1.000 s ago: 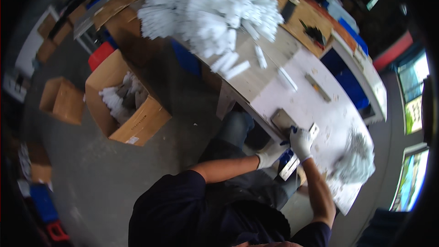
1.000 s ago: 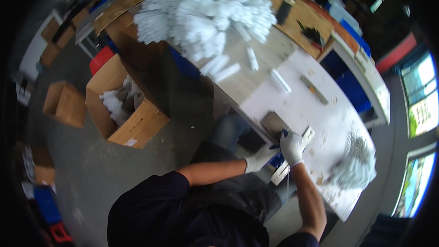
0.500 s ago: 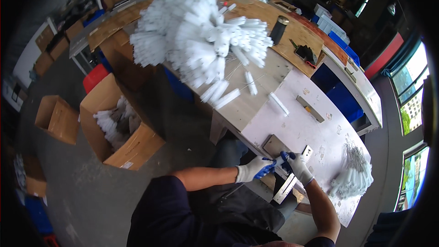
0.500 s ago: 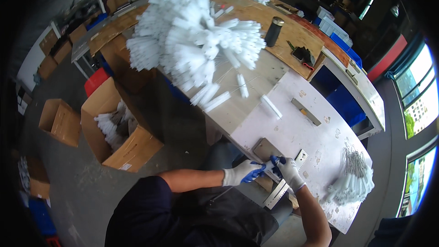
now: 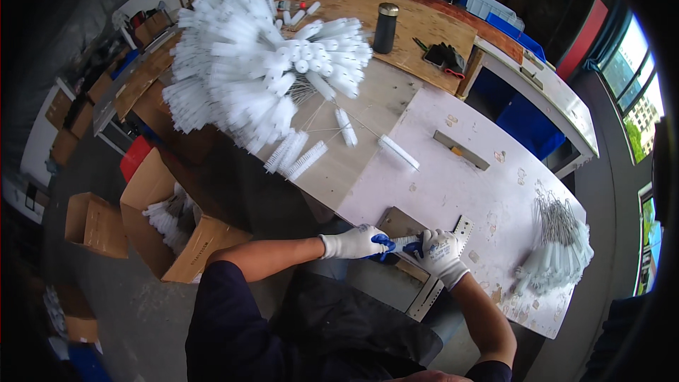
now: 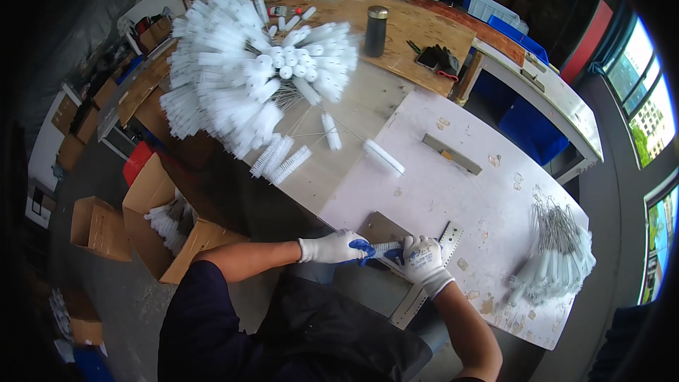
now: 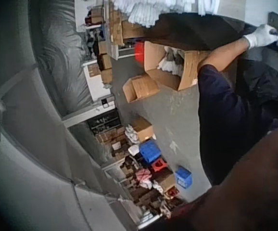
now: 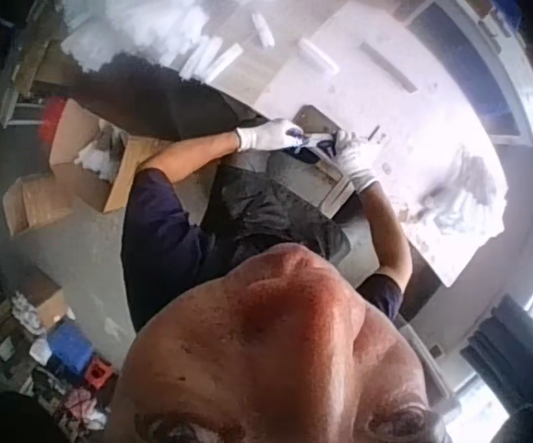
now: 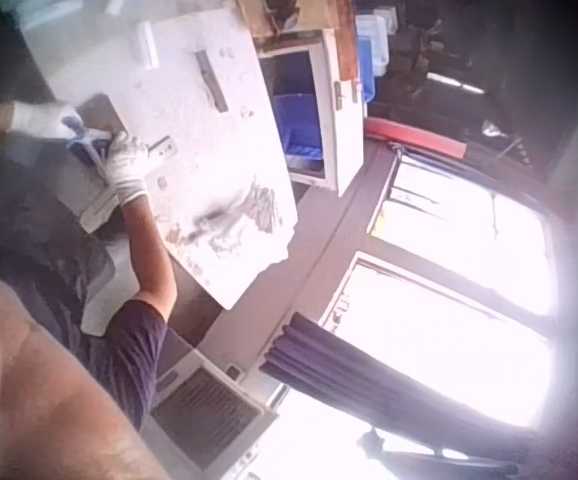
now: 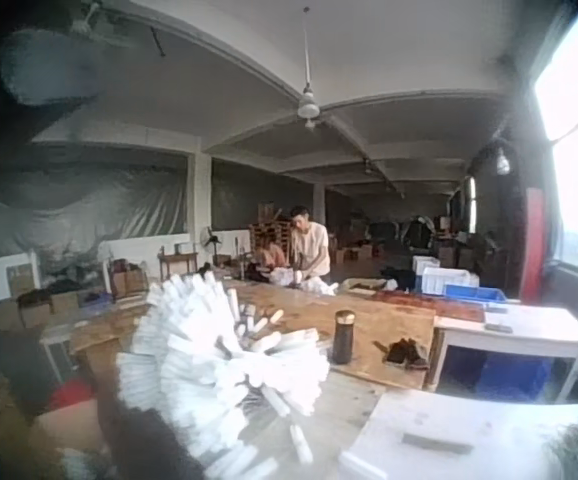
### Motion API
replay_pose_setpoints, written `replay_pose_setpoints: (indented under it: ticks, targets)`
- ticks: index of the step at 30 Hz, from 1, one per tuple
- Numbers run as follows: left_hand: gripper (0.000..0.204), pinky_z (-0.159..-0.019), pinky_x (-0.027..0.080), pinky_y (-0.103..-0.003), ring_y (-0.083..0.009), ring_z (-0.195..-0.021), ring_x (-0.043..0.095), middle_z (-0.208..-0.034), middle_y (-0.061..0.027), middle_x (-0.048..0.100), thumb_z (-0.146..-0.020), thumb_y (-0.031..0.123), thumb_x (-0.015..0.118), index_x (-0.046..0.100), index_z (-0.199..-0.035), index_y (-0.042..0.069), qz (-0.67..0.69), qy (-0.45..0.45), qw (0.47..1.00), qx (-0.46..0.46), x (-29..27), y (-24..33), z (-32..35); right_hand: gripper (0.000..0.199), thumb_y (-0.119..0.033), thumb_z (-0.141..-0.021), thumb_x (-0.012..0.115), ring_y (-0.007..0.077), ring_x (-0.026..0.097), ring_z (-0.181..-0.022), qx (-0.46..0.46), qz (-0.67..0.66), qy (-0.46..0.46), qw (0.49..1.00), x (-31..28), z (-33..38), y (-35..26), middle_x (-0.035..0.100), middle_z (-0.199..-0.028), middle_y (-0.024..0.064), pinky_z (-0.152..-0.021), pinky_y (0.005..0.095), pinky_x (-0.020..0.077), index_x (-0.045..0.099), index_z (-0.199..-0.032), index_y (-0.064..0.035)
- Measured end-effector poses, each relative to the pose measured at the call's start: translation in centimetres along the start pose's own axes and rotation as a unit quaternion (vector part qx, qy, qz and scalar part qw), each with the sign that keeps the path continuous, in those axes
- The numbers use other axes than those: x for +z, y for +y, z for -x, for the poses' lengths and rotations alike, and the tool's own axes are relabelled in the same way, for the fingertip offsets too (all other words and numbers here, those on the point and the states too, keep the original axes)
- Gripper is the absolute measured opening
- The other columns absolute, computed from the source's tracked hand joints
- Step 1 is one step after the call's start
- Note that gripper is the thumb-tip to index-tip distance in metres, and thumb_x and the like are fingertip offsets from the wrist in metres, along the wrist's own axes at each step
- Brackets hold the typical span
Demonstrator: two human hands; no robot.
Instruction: The person repeatedly picks up white cylindrical brush heads and metal rods from a workbench. They insert the rods into the brush heads and secure them using a handheld blue tool, then place the assembled units into a cardboard box. The process is continuous and repetitive throughout the clip.
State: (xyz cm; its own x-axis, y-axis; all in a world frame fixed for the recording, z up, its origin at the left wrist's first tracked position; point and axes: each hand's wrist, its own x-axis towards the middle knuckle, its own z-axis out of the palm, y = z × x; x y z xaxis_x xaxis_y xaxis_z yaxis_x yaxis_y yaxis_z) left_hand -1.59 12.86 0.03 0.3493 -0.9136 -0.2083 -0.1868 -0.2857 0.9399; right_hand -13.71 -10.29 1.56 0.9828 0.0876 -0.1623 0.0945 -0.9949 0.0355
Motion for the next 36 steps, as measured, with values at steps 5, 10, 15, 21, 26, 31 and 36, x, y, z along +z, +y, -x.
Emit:
replay_pose_setpoints:
  ticks: [5,10,15,21,26,31,36]
  targets:
    - [0.028,-0.08,0.053,-0.04,-0.0308,-0.083,0.066,-0.092,-0.0077,0.066,-0.086,0.023,0.075,0.069,-0.11,0.009,-0.397,0.333,0.819,0.246,0.2,3.1,3.3,0.045,-0.044,-0.086,0.069,0.03,0.068,-0.088,0.066,-0.033,0.075,0.994,2.6,1.0,-0.8,0.069,-0.094,0.0151,-0.08,0.0436,0.0533,0.06,-0.099,-0.0024]
    - [0.016,-0.072,0.057,-0.038,-0.0276,-0.083,0.07,-0.097,-0.0117,0.071,-0.092,0.01,0.066,0.069,-0.107,0.005,-0.124,0.414,0.897,0.089,5.2,1.9,6.1,0.039,-0.037,-0.084,0.073,0.0311,0.069,-0.09,0.104,-0.064,0.098,0.988,1.2,1.0,-1.9,0.07,-0.095,0.0147,-0.081,0.043,0.0536,0.06,-0.099,-0.0037]
    - [0.021,-0.066,0.06,-0.036,-0.0215,-0.077,0.072,-0.09,-0.0103,0.072,-0.105,0.019,0.052,0.065,-0.108,0.003,0.472,0.409,0.779,-0.055,6.7,0.1,2.7,0.038,-0.038,-0.086,0.071,0.0312,0.069,-0.091,0.114,-0.057,0.089,0.988,1.2,0.8,-2.2,0.07,-0.096,0.0146,-0.082,0.0437,0.0535,0.061,-0.1,-0.0043]
    - [0.025,-0.065,0.061,-0.033,-0.0172,-0.072,0.069,-0.095,-0.0084,0.07,-0.105,0.015,0.05,0.067,-0.12,0.004,0.443,0.481,0.756,-0.02,8.3,1.0,2.1,0.039,-0.038,-0.084,0.072,0.0307,0.069,-0.091,0.127,-0.061,0.087,0.986,1.3,1.2,-2.4,0.07,-0.096,0.014,-0.084,0.0435,0.0533,0.062,-0.102,-0.005]
    - [0.026,-0.064,0.056,-0.032,-0.0156,-0.074,0.064,-0.087,-0.0056,0.065,-0.102,0.009,0.05,0.071,-0.117,0.006,0.502,0.533,0.68,0.04,5.4,1.1,-4.1,0.037,-0.039,-0.086,0.07,0.0311,0.07,-0.088,0.119,-0.064,0.113,0.984,1.4,0.8,-2.2,0.071,-0.093,0.0136,-0.08,0.0436,0.0542,0.063,-0.101,-0.0055]
    - [0.017,-0.046,0.044,-0.032,-0.0131,-0.051,0.047,-0.066,0.001,0.047,-0.095,0.008,0.056,0.071,-0.102,0.007,0.559,0.509,0.655,0.015,2.7,3.5,-10.1,0.037,-0.041,-0.088,0.069,0.029,0.071,-0.088,0.105,-0.048,0.088,0.989,1.0,0.1,-1.1,0.072,-0.091,0.0122,-0.08,0.042,0.0543,0.063,-0.1,-0.0059]
    - [0.021,-0.041,0.035,-0.027,-0.0083,-0.045,0.041,-0.062,0.0047,0.045,-0.093,0.008,0.054,0.074,-0.098,0.009,0.474,0.482,0.736,-0.027,2.3,4.2,-13.0,0.037,-0.04,-0.085,0.071,0.0285,0.071,-0.084,0.068,-0.073,0.106,0.989,2.5,0.4,0.1,0.071,-0.088,0.0119,-0.075,0.0424,0.0542,0.063,-0.096,-0.0062]
